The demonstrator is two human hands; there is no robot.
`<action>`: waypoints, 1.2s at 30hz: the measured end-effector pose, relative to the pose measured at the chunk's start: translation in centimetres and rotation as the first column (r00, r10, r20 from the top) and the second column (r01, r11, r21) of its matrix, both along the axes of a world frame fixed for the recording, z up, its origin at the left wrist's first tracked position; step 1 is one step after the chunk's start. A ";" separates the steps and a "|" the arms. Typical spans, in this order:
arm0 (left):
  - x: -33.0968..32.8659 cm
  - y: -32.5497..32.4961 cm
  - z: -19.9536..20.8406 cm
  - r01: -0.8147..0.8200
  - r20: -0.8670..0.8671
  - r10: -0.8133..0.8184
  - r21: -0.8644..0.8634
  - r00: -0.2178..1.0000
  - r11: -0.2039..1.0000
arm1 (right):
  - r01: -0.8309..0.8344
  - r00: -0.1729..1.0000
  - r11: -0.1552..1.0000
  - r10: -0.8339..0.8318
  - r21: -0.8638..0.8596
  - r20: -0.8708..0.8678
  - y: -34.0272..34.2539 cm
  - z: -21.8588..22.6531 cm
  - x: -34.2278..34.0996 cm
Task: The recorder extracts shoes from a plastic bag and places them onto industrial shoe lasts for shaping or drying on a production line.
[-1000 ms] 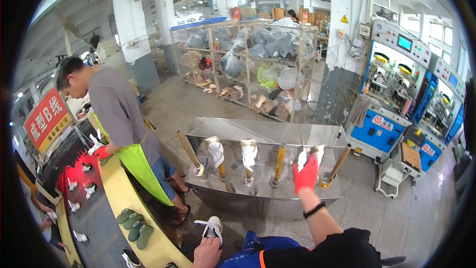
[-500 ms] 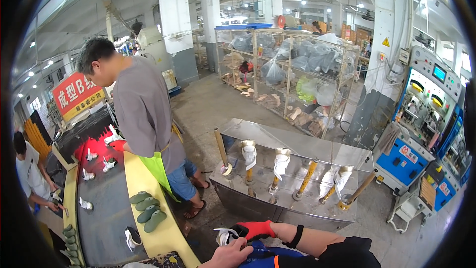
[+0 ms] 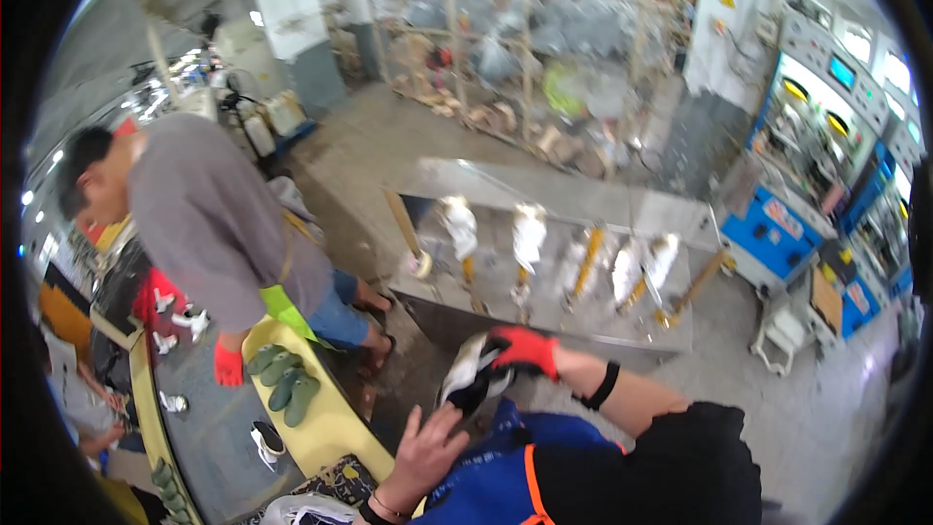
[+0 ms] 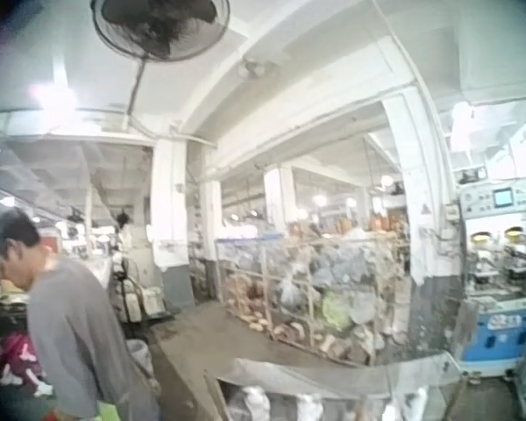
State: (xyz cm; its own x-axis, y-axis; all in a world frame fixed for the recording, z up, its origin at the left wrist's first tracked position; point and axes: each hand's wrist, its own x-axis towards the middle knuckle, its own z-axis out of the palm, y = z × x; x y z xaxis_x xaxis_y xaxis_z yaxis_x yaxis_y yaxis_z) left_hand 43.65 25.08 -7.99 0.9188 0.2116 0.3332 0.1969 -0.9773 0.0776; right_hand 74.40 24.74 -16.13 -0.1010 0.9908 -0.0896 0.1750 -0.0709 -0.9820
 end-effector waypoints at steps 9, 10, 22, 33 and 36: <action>-0.2 0.9 -2.6 -0.260 0.196 0.298 -0.197 0.934 0.945 | 0.181 -0.103 0.304 -0.940 0.935 0.325 -3.2 12.6 13.0; -0.3 0.8 -3.0 -0.266 0.183 0.305 -0.207 0.935 0.941 | 0.236 -0.123 0.474 -0.851 0.848 0.510 -2.8 10.7 13.4; -4.6 -0.3 -5.3 -0.458 0.246 0.485 -0.161 0.839 0.874 | 0.511 0.046 0.569 -0.767 0.645 0.640 -0.8 2.4 12.9; -2.9 0.4 -4.4 -0.414 0.150 0.488 -0.354 0.860 0.839 | 0.777 0.241 0.404 -0.900 0.483 0.364 -1.1 -3.6 16.4; -3.8 -0.3 -5.5 -0.463 0.183 0.538 -0.334 0.823 0.821 | 0.844 0.059 0.245 -0.927 0.478 0.371 -1.2 1.7 11.1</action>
